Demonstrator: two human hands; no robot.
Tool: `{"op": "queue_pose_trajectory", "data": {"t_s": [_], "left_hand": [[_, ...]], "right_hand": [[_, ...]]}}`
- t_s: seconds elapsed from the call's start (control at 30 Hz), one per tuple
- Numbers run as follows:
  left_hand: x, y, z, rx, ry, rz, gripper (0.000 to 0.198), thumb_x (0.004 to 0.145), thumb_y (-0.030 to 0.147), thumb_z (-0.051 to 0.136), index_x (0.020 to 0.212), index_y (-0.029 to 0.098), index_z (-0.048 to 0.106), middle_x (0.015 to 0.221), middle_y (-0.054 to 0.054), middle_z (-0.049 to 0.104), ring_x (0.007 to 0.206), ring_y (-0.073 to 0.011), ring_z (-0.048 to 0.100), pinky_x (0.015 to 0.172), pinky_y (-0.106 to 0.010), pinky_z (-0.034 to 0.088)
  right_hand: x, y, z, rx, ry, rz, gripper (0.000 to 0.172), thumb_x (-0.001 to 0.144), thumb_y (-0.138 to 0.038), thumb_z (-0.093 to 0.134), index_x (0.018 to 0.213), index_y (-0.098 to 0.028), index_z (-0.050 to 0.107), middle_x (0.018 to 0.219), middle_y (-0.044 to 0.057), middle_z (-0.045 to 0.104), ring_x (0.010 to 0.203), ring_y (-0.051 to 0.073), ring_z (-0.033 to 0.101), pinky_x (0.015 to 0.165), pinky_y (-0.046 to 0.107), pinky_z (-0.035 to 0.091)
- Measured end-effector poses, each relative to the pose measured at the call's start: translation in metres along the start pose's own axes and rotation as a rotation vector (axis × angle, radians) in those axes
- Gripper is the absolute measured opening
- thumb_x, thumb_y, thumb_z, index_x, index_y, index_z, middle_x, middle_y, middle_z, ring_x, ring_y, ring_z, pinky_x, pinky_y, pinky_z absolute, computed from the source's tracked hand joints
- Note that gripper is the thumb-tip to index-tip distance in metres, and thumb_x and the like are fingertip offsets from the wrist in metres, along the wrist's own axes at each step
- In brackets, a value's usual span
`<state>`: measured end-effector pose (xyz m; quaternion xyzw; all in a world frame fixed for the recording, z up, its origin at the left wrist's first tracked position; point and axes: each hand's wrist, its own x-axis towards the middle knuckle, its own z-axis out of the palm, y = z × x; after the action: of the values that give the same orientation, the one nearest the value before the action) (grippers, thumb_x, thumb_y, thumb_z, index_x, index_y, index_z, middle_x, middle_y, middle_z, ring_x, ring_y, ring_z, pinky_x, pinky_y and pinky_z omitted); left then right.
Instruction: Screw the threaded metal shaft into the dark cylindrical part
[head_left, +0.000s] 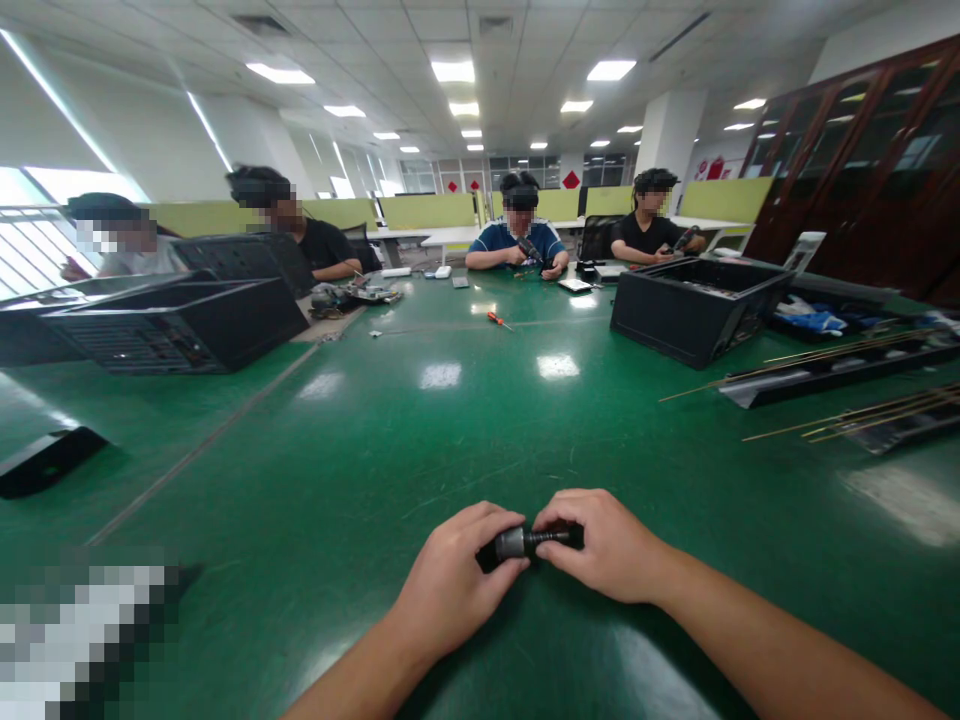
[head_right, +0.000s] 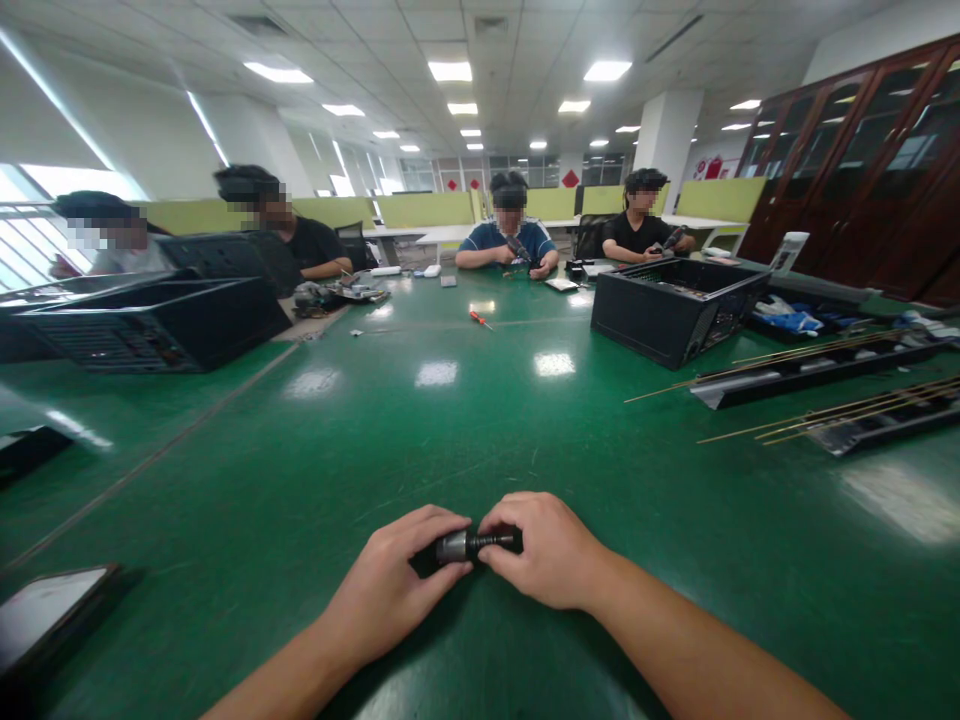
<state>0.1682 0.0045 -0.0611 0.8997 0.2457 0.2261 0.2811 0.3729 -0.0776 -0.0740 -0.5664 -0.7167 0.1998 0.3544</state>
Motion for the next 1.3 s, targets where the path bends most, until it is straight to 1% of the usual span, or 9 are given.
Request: {"op": "queue_pose_trajectory", "data": {"t_s": [0.47, 0.63, 0.77, 0.93, 1.07, 1.3], "left_hand": [[-0.001, -0.0032, -0.0008, 0.021, 0.039, 0.029, 0.029, 0.08, 0.013, 0.07, 0.106, 0.025, 0.07, 0.099, -0.003, 0.071, 0.092, -0.0176, 0.067, 0.083, -0.03, 0.053], [-0.0009, -0.0036, -0.001, 0.022, 0.059, 0.046, 0.03, 0.079, 0.012, 0.07, 0.107, 0.025, 0.069, 0.1, -0.002, 0.07, 0.092, -0.0169, 0.067, 0.083, -0.03, 0.053], [-0.0013, -0.0048, 0.0, 0.029, 0.059, 0.053, 0.03, 0.08, 0.013, 0.07, 0.107, 0.025, 0.069, 0.1, -0.002, 0.07, 0.092, -0.0164, 0.067, 0.083, -0.029, 0.053], [-0.002, -0.0073, -0.0012, 0.045, 0.081, 0.058, 0.031, 0.08, 0.014, 0.07, 0.109, 0.025, 0.068, 0.101, -0.003, 0.07, 0.093, -0.0174, 0.067, 0.084, -0.031, 0.054], [-0.0018, -0.0078, -0.0032, 0.038, 0.103, 0.066, 0.031, 0.08, 0.014, 0.07, 0.109, 0.024, 0.068, 0.101, -0.004, 0.071, 0.092, -0.0182, 0.068, 0.084, -0.032, 0.055], [-0.0004, -0.0076, -0.005, 0.037, 0.106, 0.058, 0.031, 0.08, 0.014, 0.07, 0.109, 0.024, 0.069, 0.101, -0.005, 0.071, 0.092, -0.0187, 0.068, 0.084, -0.032, 0.055]], "right_hand": [[-0.0004, -0.0021, -0.0046, -0.014, 0.005, -0.022, 0.008, 0.083, -0.019, 0.067, 0.091, -0.02, 0.069, 0.083, 0.001, 0.068, 0.078, 0.016, 0.063, 0.072, 0.027, 0.044], [0.0004, -0.0012, -0.0047, 0.004, 0.011, -0.013, 0.015, 0.077, -0.023, 0.076, 0.09, -0.02, 0.069, 0.083, 0.0, 0.068, 0.079, 0.016, 0.063, 0.072, 0.026, 0.044], [0.0005, -0.0004, -0.0045, 0.002, 0.013, -0.005, 0.011, 0.079, -0.019, 0.073, 0.089, -0.02, 0.069, 0.083, 0.0, 0.068, 0.079, 0.016, 0.063, 0.072, 0.026, 0.044], [0.0002, -0.0004, -0.0053, -0.016, 0.02, 0.002, 0.007, 0.081, -0.02, 0.07, 0.088, -0.02, 0.068, 0.083, 0.001, 0.069, 0.079, 0.017, 0.063, 0.073, 0.028, 0.044], [0.0004, -0.0004, -0.0067, -0.022, 0.027, -0.001, 0.005, 0.083, -0.02, 0.068, 0.088, -0.02, 0.067, 0.082, 0.001, 0.068, 0.078, 0.017, 0.063, 0.072, 0.028, 0.045], [-0.0005, 0.0, -0.0096, -0.037, 0.036, 0.0, 0.004, 0.083, -0.019, 0.068, 0.086, -0.02, 0.067, 0.081, 0.001, 0.068, 0.077, 0.017, 0.062, 0.073, 0.029, 0.046]]}}
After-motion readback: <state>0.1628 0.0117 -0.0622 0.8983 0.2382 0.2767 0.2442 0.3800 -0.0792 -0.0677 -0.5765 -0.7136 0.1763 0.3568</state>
